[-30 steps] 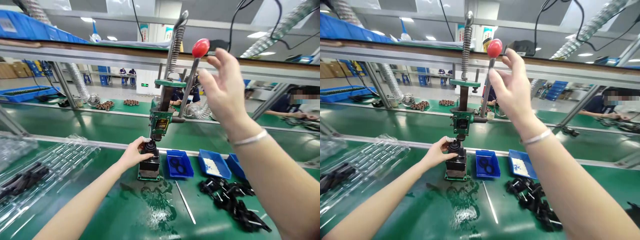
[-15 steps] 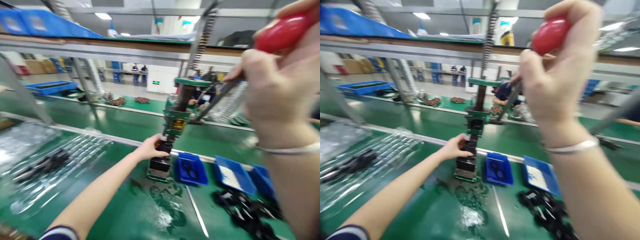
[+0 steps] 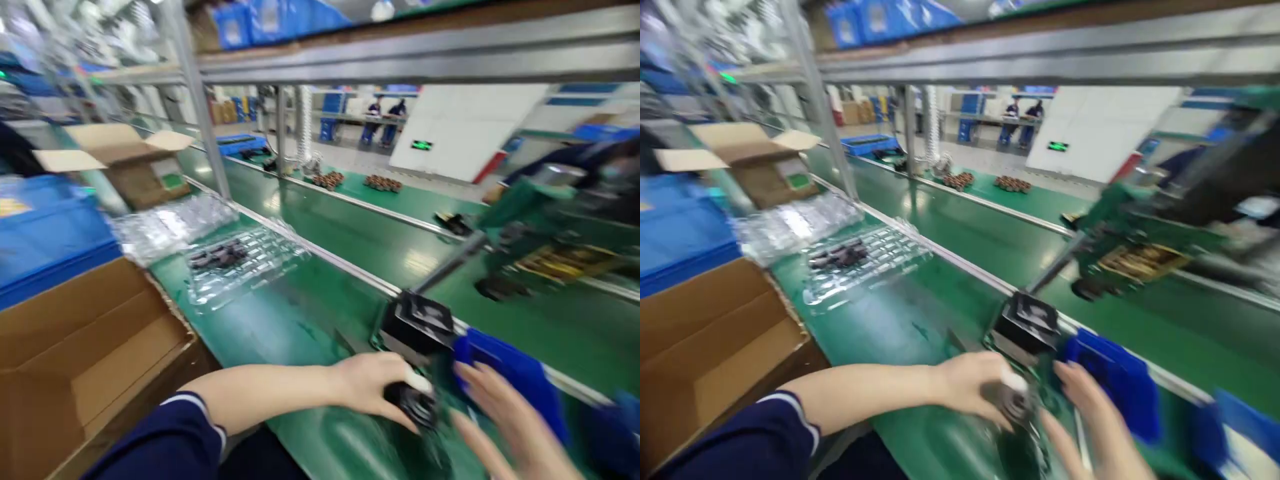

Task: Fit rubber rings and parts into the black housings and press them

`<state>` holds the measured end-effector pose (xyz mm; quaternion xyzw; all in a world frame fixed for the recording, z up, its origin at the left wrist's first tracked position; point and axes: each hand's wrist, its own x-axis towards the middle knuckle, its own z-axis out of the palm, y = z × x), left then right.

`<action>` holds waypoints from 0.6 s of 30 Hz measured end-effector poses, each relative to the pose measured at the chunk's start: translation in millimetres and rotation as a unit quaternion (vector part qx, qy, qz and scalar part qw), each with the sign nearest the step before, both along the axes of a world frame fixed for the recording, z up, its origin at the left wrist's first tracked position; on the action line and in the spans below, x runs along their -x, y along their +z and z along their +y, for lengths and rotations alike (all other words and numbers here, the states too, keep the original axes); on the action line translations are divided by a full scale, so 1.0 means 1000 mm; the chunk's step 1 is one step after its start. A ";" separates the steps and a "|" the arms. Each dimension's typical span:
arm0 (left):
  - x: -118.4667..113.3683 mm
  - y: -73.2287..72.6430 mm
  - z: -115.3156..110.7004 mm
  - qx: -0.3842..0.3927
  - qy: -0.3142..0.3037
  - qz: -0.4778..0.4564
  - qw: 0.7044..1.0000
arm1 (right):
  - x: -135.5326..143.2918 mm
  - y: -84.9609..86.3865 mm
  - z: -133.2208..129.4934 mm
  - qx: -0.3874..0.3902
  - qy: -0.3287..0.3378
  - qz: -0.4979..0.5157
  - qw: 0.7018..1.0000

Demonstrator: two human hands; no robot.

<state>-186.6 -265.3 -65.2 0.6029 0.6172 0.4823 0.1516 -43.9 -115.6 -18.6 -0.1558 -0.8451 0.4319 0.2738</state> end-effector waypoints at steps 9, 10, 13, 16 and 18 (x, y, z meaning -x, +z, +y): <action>-0.012 -0.037 -0.025 0.044 -0.049 -0.098 0.993 | -0.035 -0.068 -0.053 0.175 0.042 -0.067 0.981; -0.012 -0.037 -0.025 0.046 -0.049 -0.100 0.993 | -0.034 -0.067 -0.055 0.185 0.044 -0.061 0.980; -0.013 -0.036 -0.027 0.049 -0.045 -0.101 0.993 | -0.034 -0.063 -0.057 0.209 0.055 -0.052 0.975; -0.013 -0.035 -0.027 0.048 -0.043 -0.102 0.993 | -0.037 -0.063 -0.057 0.220 0.066 -0.055 0.972; -0.013 -0.034 -0.026 0.046 -0.040 -0.102 0.993 | -0.038 -0.064 -0.056 0.221 0.071 -0.060 0.971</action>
